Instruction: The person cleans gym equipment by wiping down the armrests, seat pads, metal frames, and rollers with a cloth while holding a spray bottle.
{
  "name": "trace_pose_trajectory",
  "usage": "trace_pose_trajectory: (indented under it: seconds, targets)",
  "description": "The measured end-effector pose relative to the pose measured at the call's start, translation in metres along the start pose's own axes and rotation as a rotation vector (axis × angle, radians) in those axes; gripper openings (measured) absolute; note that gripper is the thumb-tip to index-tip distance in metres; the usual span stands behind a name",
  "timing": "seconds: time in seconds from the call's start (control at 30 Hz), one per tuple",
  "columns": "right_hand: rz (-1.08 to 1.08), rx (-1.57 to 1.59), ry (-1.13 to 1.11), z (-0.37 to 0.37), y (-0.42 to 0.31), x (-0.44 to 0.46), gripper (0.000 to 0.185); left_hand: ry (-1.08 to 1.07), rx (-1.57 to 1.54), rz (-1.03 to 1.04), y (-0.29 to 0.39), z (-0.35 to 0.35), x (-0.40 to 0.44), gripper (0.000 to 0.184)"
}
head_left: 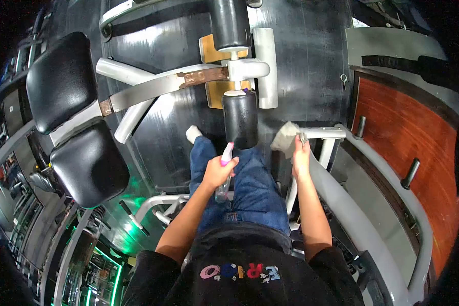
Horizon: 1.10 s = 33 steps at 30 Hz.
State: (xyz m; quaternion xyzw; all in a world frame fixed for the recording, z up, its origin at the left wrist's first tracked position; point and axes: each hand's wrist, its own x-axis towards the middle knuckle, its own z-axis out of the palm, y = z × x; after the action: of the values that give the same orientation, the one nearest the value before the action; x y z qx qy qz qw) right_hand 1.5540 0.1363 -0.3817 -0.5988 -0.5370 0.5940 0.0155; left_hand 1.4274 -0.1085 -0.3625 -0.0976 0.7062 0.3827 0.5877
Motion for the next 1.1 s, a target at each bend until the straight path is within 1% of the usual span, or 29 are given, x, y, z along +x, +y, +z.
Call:
trace_pose_trajectory:
  seconds: [0.07, 0.13, 0.2, 0.27, 0.33, 0.37, 0.4, 0.47, 0.53, 0.57, 0.6, 0.67, 0.7, 0.73, 0.77, 0.8, 0.83, 0.87, 0.93, 1.0, 1.07, 1.1]
  targets:
    - [-0.038, 0.032, -0.005, 0.015, -0.021, 0.020, 0.039, -0.018, -0.014, -0.029, -0.020, -0.002, -0.006, 0.042]
    - [-0.176, 0.008, -0.063, 0.038, -0.050, 0.043, 0.035, -0.040, -0.032, -0.059, -0.040, -0.002, -0.005, 0.040]
    - [-0.321, -0.048, -0.116, 0.064, -0.057, 0.072, 0.034, -0.029, -0.211, -0.035, -0.058, -0.001, -0.006, 0.037]
    - [-0.449, -0.340, -0.180, 0.095, -0.072, 0.087, 0.031, -0.033, -0.240, -0.028, -0.059, -0.004, -0.009, 0.034]
    - [-0.398, -0.674, -0.240, 0.127, -0.083, 0.069, 0.028, -0.014, -0.281, 0.021, -0.062, -0.006, -0.004, 0.032]
    - [-0.646, -0.780, -0.198, 0.137, -0.060, 0.061, 0.030, 0.025, -0.348, 0.025, -0.062, -0.006, -0.001, 0.030]
    - [-0.899, -0.886, -0.156, 0.141, -0.031, 0.049, 0.032, 0.020, -0.354, 0.021, -0.060, -0.009, 0.002, 0.030]
    - [-0.908, -1.074, -0.236, 0.133, -0.011, 0.006, 0.041, 0.066, -0.350, 0.025, -0.055, -0.016, 0.006, 0.029]
    - [-0.884, -1.035, -0.353, 0.114, 0.015, -0.009, 0.041, 0.085, -0.371, 0.058, -0.057, -0.021, 0.006, 0.030]
    - [-0.847, -0.973, -0.383, 0.106, 0.016, -0.013, 0.041, 0.098, -0.392, 0.060, -0.055, -0.024, 0.005, 0.031]
    - [-0.809, -0.910, -0.410, 0.098, 0.015, -0.012, 0.041, 0.110, -0.409, 0.063, -0.056, -0.027, 0.004, 0.031]
    - [-0.660, -0.828, -0.540, 0.091, 0.003, 0.007, 0.033, 0.088, -0.399, 0.055, -0.058, -0.033, 0.004, 0.033]
    - [-0.624, -0.740, -0.546, 0.091, -0.010, 0.018, 0.029, 0.083, -0.391, 0.058, -0.059, -0.035, 0.003, 0.034]
    - [-0.722, -0.666, -0.423, 0.100, -0.031, 0.026, 0.027, 0.078, -0.381, 0.054, -0.061, -0.037, 0.001, 0.035]
    - [-0.653, -0.601, -0.349, 0.105, -0.040, 0.045, 0.024, 0.084, -0.388, 0.041, -0.064, -0.038, 0.000, 0.035]
    - [-0.773, -0.565, -0.206, 0.121, -0.065, 0.051, 0.023, 0.088, -0.360, 0.043, -0.065, -0.039, 0.000, 0.036]
    - [-0.787, -0.589, -0.147, 0.134, -0.084, 0.061, 0.024, 0.091, -0.333, 0.043, -0.066, -0.041, 0.001, 0.037]
    - [-0.852, -0.601, -0.082, 0.152, -0.099, 0.068, 0.022, 0.096, -0.340, 0.027, -0.068, -0.042, 0.001, 0.037]
    - [-1.049, -0.794, -0.070, 0.180, -0.098, 0.055, 0.023, 0.093, -0.305, 0.025, -0.069, -0.043, 0.003, 0.038]
    - [-1.051, -1.383, -0.202, 0.185, -0.053, 0.030, 0.027, 0.095, -0.336, 0.038, -0.073, -0.043, 0.008, 0.041]
    - [-1.104, -1.342, -0.348, 0.171, -0.014, -0.011, 0.028, 0.131, -0.389, 0.069, -0.073, -0.047, 0.012, 0.045]
    - [-1.016, -1.311, -0.411, 0.158, 0.010, -0.025, 0.025, 0.120, -0.388, 0.052, -0.071, -0.052, 0.014, 0.051]
